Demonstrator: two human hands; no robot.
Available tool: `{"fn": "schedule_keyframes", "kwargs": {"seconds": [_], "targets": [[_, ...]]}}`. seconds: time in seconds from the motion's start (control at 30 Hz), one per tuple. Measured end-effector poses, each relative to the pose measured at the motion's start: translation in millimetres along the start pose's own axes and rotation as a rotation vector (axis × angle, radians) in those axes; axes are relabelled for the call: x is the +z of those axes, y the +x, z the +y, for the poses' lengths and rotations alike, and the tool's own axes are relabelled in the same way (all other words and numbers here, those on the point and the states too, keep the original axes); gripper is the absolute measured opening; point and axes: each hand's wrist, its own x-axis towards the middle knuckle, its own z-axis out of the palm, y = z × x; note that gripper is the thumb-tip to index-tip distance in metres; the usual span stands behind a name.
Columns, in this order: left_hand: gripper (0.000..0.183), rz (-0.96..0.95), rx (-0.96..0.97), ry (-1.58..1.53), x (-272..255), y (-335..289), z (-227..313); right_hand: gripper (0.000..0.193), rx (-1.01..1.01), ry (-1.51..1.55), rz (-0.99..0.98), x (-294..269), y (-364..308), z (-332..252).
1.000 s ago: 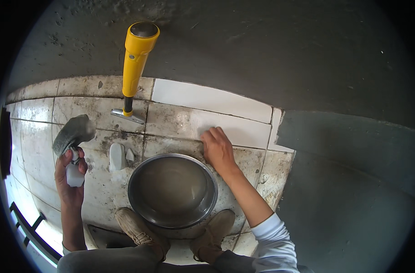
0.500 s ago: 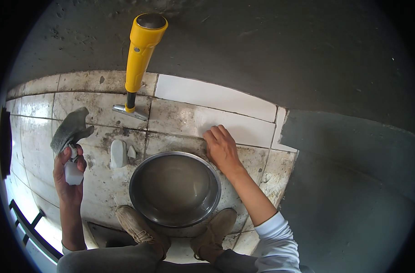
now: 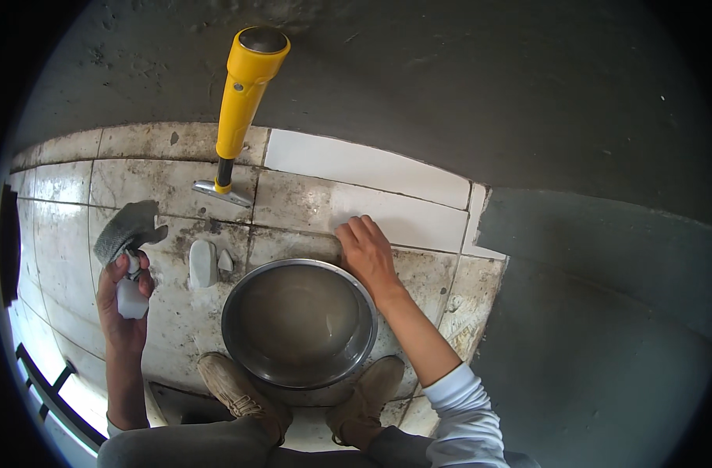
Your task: The person places white tiles into a floor gap and uses a scraper to press them in. They then wet their hand in a bowl of water and wipe the tiles using a cloth.
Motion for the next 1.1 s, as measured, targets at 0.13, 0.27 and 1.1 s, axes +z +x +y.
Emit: {"fn": "schedule_keyframes", "kwargs": {"seconds": [0.13, 0.27, 1.1], "targets": [[0.025, -0.015, 0.049, -0.004, 1, -1, 9, 0.023, 0.007, 0.014, 0.004, -9, -9, 10], [0.025, 0.033, 0.056, -0.012, 0, -3, 5, 0.026, 0.009, 0.023, -0.006, -11, -4, 8], [0.024, 0.001, 0.003, -0.007, 1, -9, 5, 0.021, -0.025, 0.039, -0.027, 5, -1, 1]]}}
